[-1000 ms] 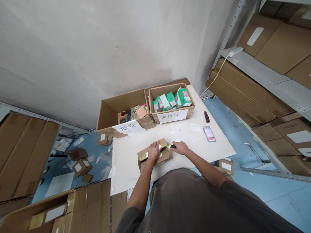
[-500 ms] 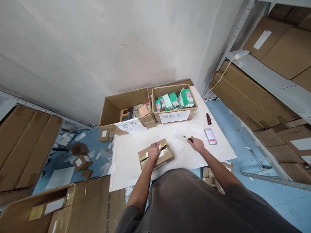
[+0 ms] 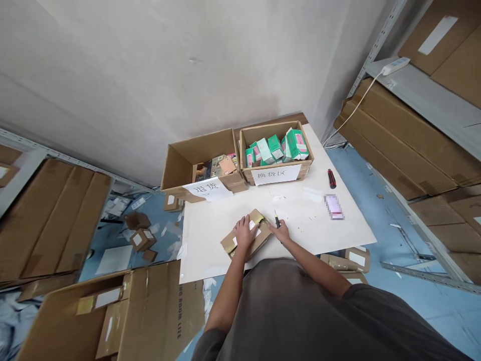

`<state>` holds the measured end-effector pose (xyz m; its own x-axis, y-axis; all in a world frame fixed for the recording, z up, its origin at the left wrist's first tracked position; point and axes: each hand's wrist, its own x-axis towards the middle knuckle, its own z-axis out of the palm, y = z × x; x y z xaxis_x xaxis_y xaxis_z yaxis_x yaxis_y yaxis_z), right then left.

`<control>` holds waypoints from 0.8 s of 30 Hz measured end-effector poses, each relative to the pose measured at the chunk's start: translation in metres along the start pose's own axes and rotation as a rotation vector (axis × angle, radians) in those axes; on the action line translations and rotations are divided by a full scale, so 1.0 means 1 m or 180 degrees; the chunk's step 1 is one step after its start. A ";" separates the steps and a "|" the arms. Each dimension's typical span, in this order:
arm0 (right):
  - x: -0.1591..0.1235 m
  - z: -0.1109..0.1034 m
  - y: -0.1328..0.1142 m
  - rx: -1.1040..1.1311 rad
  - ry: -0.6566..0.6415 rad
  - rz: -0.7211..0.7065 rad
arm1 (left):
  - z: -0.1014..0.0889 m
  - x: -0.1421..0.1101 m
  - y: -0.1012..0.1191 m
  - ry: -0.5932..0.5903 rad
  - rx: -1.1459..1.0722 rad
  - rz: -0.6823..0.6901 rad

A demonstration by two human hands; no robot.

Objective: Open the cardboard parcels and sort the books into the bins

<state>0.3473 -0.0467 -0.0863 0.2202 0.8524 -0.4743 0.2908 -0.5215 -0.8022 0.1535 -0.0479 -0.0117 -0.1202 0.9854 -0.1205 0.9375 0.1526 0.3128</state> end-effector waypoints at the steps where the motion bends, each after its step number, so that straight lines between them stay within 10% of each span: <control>1: 0.009 0.002 -0.010 -0.0001 0.0014 -0.0031 | -0.002 -0.004 -0.002 -0.0055 -0.0057 -0.0084; 8: 0.051 -0.003 -0.060 0.0386 0.0061 -0.0028 | -0.001 -0.047 -0.043 -0.0682 -0.0763 -0.0070; 16: -0.031 -0.044 -0.009 0.1235 -0.1044 0.0784 | 0.016 -0.070 -0.037 -0.0791 -0.1349 -0.0411; 20: -0.070 -0.020 -0.016 0.1537 -0.1385 0.0574 | 0.019 -0.066 -0.041 -0.0780 -0.1402 -0.0569; 24: -0.077 0.025 -0.060 0.1179 -0.1279 0.0300 | 0.006 -0.052 -0.105 -0.0685 -0.2225 -0.0728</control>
<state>0.2898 -0.0796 -0.0105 -0.1642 0.7882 -0.5931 -0.0757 -0.6096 -0.7891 0.0636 -0.1159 -0.0438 -0.1531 0.8980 -0.4125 0.4637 0.4339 0.7725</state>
